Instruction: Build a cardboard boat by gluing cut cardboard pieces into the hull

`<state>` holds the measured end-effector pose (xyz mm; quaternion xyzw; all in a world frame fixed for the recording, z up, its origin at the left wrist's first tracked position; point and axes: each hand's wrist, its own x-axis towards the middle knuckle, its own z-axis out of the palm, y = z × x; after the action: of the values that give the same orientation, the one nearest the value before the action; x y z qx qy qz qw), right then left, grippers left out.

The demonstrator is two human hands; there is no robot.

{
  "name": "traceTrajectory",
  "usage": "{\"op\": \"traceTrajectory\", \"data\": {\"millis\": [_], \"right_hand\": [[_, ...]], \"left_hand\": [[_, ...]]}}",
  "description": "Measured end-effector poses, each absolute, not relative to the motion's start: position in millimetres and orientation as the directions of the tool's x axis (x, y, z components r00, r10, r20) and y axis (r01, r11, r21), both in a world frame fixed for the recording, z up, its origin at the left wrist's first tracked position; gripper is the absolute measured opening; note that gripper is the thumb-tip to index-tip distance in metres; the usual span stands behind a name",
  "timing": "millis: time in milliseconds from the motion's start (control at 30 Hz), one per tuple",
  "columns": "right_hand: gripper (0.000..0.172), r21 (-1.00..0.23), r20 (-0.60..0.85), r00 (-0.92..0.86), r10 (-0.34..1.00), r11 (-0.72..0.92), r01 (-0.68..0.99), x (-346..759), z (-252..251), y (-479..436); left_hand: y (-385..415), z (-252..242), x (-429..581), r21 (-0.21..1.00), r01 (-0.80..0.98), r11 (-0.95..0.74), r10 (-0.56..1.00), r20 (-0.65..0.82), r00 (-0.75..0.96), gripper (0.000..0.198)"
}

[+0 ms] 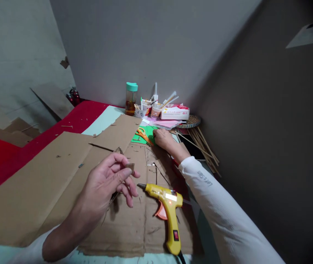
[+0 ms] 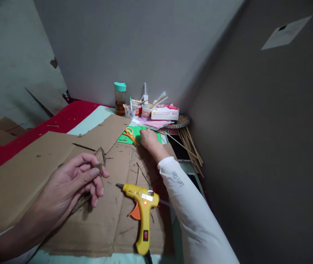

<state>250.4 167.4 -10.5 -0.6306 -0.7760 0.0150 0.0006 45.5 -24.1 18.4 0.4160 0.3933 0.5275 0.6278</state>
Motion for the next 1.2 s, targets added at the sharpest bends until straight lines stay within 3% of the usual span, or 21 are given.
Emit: {"op": "traceTrajectory", "data": {"millis": [133,233,333,367,400,467,533,667,767,867,1100,1200], "right_hand": [[0.033,-0.089,0.078,-0.168,0.983,0.175,0.981,257.4,13.9,154.1],[0.017,-0.182,0.119,-0.213,0.970,0.232,0.955,279.0,45.8,115.7],[0.013,-0.301,0.047,-0.312,0.949,0.312,0.901,309.7,74.4,48.9],[0.018,-0.377,-0.011,-0.386,0.923,0.353,0.856,318.8,81.1,24.0],[0.022,-0.537,-0.073,-0.524,0.849,0.409,0.738,326.1,85.8,0.0],[0.018,-0.680,-0.057,-0.652,0.756,0.449,0.580,332.4,89.1,-39.9],[0.010,-0.703,0.021,-0.583,0.812,0.427,0.569,326.3,84.4,-63.0],[0.013,-0.816,0.105,-0.348,0.932,0.281,0.506,288.6,61.5,-62.5],[0.020,-0.914,0.085,-0.375,0.923,0.223,0.340,260.6,44.6,-48.6],[0.016,-0.916,0.116,-0.357,0.927,0.238,0.322,247.1,33.5,-42.3],[0.027,-0.895,0.068,-0.423,0.904,0.242,0.374,257.7,32.9,-38.6],[0.032,-0.806,0.161,-0.361,0.919,0.334,0.489,276.5,39.2,-21.6]], "left_hand": [[-25.1,18.9,43.4,0.933,-0.346,0.099,0.991,-0.061,0.120,0.019],[-27.3,20.0,41.9,0.933,-0.346,0.094,0.991,-0.055,0.121,0.017],[-30.6,19.0,40.0,0.943,-0.320,0.090,0.988,-0.044,0.147,0.016],[-31.6,18.3,39.5,0.949,-0.305,0.084,0.986,-0.036,0.160,0.017],[-32.6,17.4,39.2,0.956,-0.286,0.073,0.984,-0.024,0.174,0.018],[-34.1,16.0,39.4,0.968,-0.247,0.055,0.979,-0.003,0.206,0.021],[-34.9,15.4,41.1,0.976,-0.215,0.037,0.972,0.015,0.236,0.022],[-34.7,16.3,46.8,0.980,-0.198,0.028,0.959,0.030,0.282,0.017],[-34.5,16.0,49.8,0.982,-0.185,0.043,0.953,0.015,0.302,0.014],[-35.8,14.0,51.4,0.991,-0.130,0.039,0.948,0.005,0.317,0.013],[-40.5,10.5,55.2,0.985,-0.076,0.158,0.938,-0.125,0.325,0.013],[-40.4,9.8,53.0,0.973,-0.091,0.211,0.946,-0.180,0.268,0.015]]}}
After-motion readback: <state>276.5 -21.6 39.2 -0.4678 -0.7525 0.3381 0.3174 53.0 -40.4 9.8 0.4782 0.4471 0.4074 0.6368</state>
